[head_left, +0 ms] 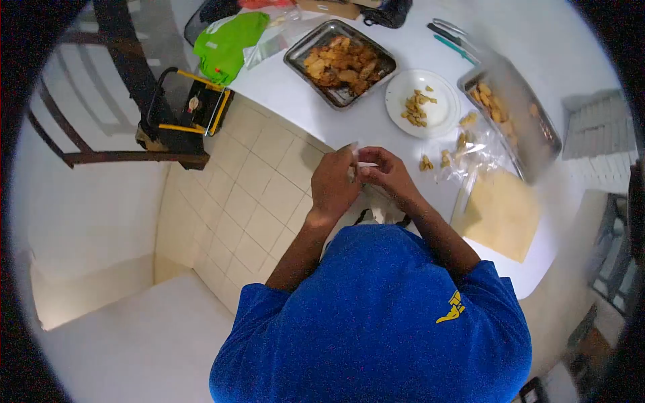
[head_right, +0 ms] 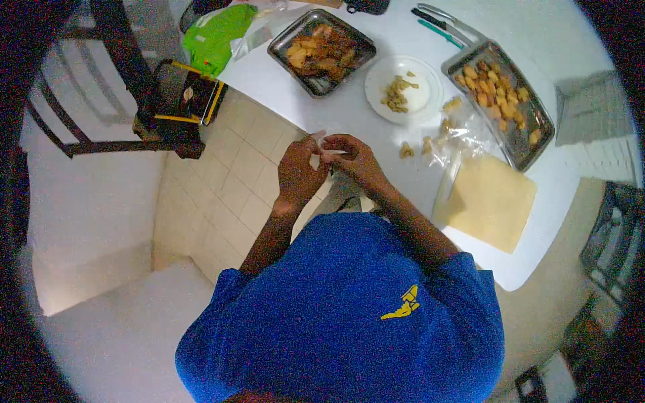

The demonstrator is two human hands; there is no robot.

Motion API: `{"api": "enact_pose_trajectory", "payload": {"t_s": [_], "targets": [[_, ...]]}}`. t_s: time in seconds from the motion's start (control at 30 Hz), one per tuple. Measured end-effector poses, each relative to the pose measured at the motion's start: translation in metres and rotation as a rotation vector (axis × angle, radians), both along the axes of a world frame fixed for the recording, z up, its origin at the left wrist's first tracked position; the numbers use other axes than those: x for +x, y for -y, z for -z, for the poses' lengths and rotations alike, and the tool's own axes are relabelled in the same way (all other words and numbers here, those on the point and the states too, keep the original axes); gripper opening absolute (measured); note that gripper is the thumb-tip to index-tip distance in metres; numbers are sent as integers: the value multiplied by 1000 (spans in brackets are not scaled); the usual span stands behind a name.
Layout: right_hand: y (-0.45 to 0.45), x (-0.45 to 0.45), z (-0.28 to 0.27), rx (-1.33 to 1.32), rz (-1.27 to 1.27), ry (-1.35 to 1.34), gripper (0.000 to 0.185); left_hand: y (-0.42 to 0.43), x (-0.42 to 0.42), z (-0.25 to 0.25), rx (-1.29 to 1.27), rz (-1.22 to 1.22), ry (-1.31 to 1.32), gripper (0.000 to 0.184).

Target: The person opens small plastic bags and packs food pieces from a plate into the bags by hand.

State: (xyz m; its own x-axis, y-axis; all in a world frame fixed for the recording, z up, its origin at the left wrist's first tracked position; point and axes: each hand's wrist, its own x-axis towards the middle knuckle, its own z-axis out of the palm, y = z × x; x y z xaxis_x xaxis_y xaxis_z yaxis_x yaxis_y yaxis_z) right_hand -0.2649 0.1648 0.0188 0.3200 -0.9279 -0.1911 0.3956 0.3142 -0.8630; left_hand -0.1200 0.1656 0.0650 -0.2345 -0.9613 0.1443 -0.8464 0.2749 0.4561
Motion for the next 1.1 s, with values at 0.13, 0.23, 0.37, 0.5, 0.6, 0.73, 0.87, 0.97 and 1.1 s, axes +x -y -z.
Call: {"api": "enact_pose_trajectory", "payload": {"t_s": [0.13,0.23,0.37,0.5,0.6,0.73,0.87,0.97,1.1], "targets": [[13,14,-9,89,-108,-44,48,3,11,3,-14,85,-88,36],[24,18,-6,81,-140,-102,47,9,27,9,-19,144,-52,35],[39,22,-3,30,-163,-203,45,21,56,38,233,109,-553,34],[59,32,-9,23,-154,-146,42,42,65,31,111,-44,-630,41],[72,40,-17,38,-192,-77,43,56,69,25,82,-141,-561,50],[86,55,-17,-7,-219,-171,42,77,83,25,194,-165,-635,39],[94,71,-20,-10,-208,-193,42,92,102,26,221,-157,-751,25],[101,81,-22,57,-185,-191,40,98,119,23,229,-156,-694,21],[115,91,-22,-34,-194,-276,39,108,137,28,183,-222,-823,20]]}}
